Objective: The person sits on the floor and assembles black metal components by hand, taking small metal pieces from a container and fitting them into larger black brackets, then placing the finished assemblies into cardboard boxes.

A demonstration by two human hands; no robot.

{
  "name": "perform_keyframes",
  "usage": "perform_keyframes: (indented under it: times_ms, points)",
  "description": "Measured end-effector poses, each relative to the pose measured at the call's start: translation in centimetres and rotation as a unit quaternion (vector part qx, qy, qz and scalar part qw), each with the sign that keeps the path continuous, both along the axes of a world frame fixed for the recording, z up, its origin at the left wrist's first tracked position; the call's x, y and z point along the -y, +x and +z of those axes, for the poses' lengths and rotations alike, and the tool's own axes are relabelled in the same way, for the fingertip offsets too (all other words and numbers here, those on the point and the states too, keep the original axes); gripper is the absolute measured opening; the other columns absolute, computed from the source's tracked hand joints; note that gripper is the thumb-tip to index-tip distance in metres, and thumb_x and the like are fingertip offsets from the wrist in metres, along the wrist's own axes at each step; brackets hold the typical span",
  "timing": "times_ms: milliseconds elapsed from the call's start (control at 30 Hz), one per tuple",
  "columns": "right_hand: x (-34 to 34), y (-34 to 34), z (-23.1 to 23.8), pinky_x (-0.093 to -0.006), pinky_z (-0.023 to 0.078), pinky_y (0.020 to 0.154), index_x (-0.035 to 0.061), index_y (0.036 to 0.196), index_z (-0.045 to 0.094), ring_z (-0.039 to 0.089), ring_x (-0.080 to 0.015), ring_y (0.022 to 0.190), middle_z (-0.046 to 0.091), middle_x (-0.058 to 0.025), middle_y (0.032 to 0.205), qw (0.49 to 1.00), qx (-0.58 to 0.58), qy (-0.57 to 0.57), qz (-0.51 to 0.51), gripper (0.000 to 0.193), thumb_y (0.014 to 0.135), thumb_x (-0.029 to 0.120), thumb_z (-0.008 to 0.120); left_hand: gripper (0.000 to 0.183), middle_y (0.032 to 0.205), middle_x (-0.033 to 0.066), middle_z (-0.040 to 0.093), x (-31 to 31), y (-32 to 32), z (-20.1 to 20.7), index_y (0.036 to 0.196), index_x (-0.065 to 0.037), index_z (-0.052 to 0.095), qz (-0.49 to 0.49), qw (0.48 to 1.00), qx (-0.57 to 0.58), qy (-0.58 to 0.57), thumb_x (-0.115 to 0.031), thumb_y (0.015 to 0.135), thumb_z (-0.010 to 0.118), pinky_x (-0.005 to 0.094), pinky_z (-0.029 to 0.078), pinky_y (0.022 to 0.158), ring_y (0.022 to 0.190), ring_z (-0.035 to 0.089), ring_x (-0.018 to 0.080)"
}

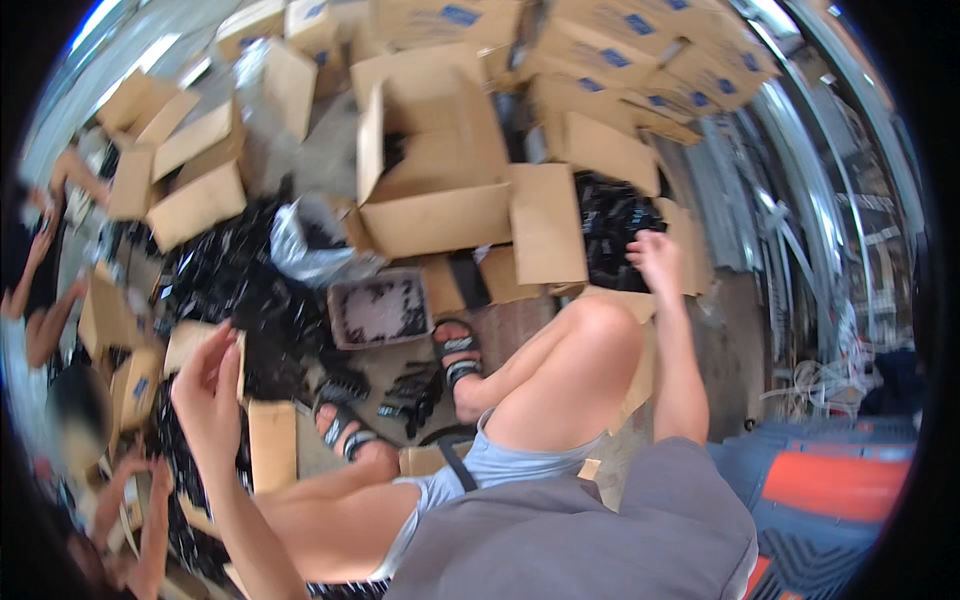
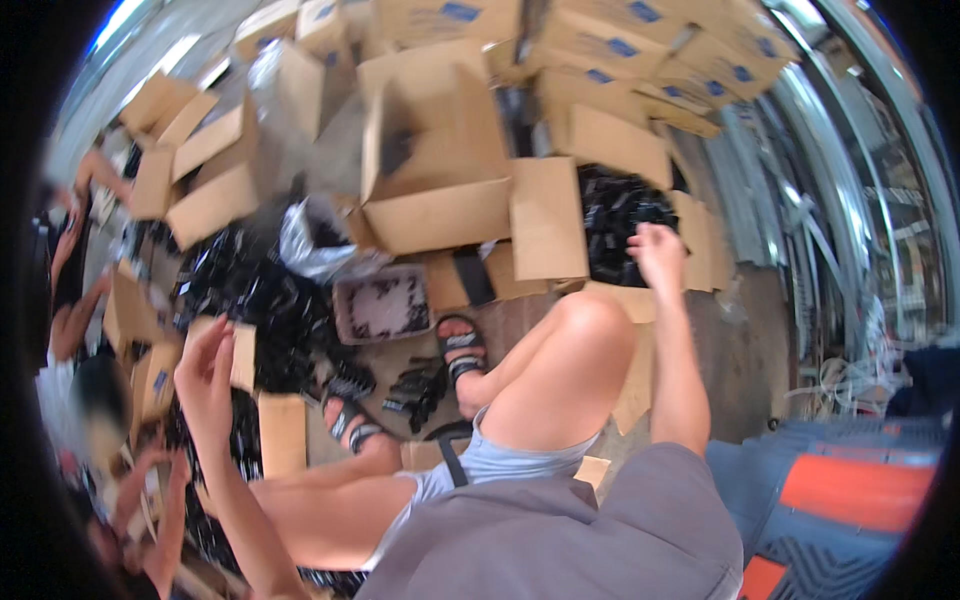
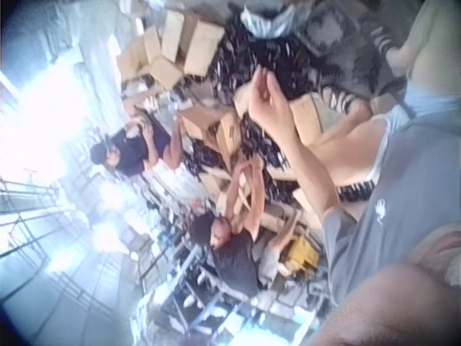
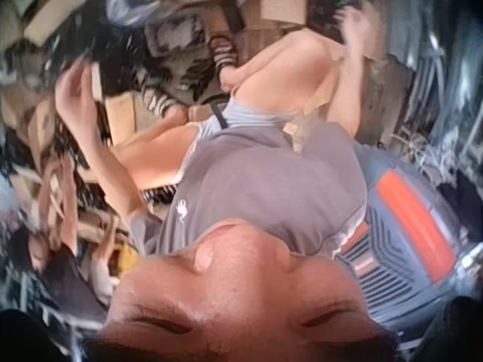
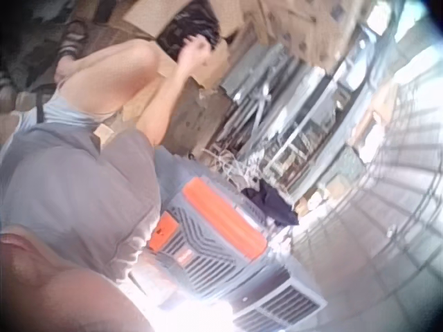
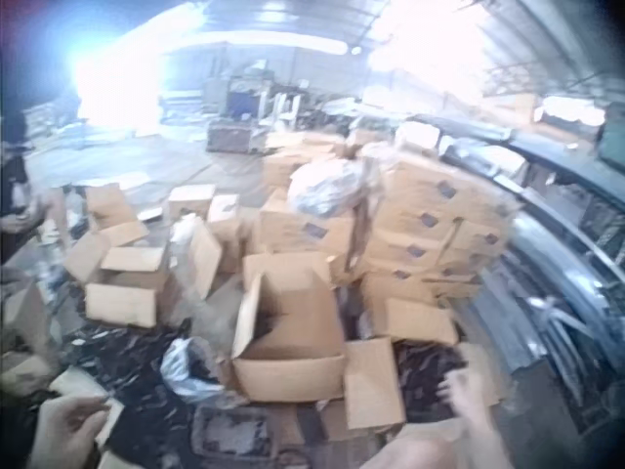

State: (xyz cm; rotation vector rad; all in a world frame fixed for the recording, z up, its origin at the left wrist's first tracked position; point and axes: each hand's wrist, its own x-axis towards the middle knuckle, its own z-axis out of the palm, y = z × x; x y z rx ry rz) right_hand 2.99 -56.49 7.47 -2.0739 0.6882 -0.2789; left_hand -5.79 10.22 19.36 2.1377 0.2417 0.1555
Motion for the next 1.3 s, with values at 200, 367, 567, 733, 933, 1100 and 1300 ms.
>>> perform_keyframes:
  times_ms: [200,367,567,733,933,1100,1300]
  points:
    - [-18.4,-5.4,11.1,-0.0251,0.054,0.073,0.0011,0.106,0.07,0.065,-0.0101,0.073,0.069,-0.0046,0.079,0.984,0.145,0.048,0.087,0.024,0.106,0.02,0.055,0.026,0.104,0.011,0.077,1.7,0.8,-0.6,0.121,0.0,0.071,-0.034,0.999,0.039,-0.015,-0.007,0.097,0.067,0.0278,0.055,0.088,0.096,0.073,0.0149]
    - [-34.8,-7.7,-1.6,-0.0365,0.058,0.074,0.0041,0.092,0.076,0.074,-0.0227,0.08,0.076,-0.0133,0.101,0.909,-0.202,0.101,0.35,0.023,0.095,0.026,0.068,0.028,0.097,0.0133,0.077,2.3,0.1,-1.5,0.119,-0.004,0.072,-0.067,0.997,0.016,0.019,-0.01,0.092,0.071,0.0316,0.056,0.079,0.091,0.075,0.0204]
    - [-40.5,-15.2,-19.7,-0.0512,0.056,0.087,0.0021,0.114,0.063,0.067,-0.0381,0.104,0.069,-0.0189,0.111,0.746,-0.232,-0.319,0.536,0.039,0.08,0.017,0.075,0.036,0.102,0.0185,0.074,1.5,-1.2,-3.5,0.122,-0.008,0.071,-0.18,0.968,-0.093,0.15,-0.021,0.089,0.074,0.0403,0.056,0.083,0.095,0.072,0.0319]
    - [-39.9,-15.8,-20.6,-0.0521,0.056,0.088,0.0018,0.116,0.061,0.063,-0.0372,0.113,0.066,-0.0178,0.116,0.723,-0.263,-0.334,0.544,0.044,0.076,0.011,0.077,0.029,0.096,0.0208,0.074,0.6,-1.9,-8.7,0.11,-0.008,0.075,-0.207,0.941,-0.14,0.227,-0.028,0.088,0.073,0.0469,0.058,0.079,0.094,0.072,0.0354]
    - [-38.9,-15.0,-20.5,-0.0523,0.054,0.093,0.0011,0.12,0.059,0.063,-0.037,0.114,0.065,-0.0177,0.12,0.707,-0.281,-0.316,0.567,0.041,0.084,0.015,0.072,0.018,0.105,0.0131,0.076,2.7,-0.9,-20.9,0.098,-0.008,0.078,-0.258,0.811,-0.352,0.39,-0.014,0.082,0.072,0.0406,0.06,0.086,0.101,0.074,0.029]
    - [-38.2,-14.8,-19.1,-0.052,0.054,0.09,0.0034,0.121,0.057,0.063,-0.0379,0.113,0.065,-0.0184,0.117,0.711,-0.254,-0.265,0.6,0.047,0.087,0.031,0.074,0.008,0.095,0.0146,0.076,7.6,-6.1,-32.1,0.087,-0.009,0.077,-0.119,0.878,-0.302,0.353,-0.012,0.084,0.071,0.0402,0.061,0.077,0.092,0.075,0.0298]
    - [-37.0,-13.5,-17.9,-0.0527,0.05,0.093,0.0063,0.117,0.061,0.062,-0.0353,0.114,0.067,-0.0148,0.117,0.685,-0.255,-0.236,0.641,0.049,0.087,0.043,0.073,0.007,0.095,0.0115,0.07,10.1,-9.2,-36.2,0.089,-0.008,0.071,-0.047,0.892,-0.22,0.391,-0.013,0.084,0.07,0.0368,0.06,0.074,0.091,0.072,0.0269]
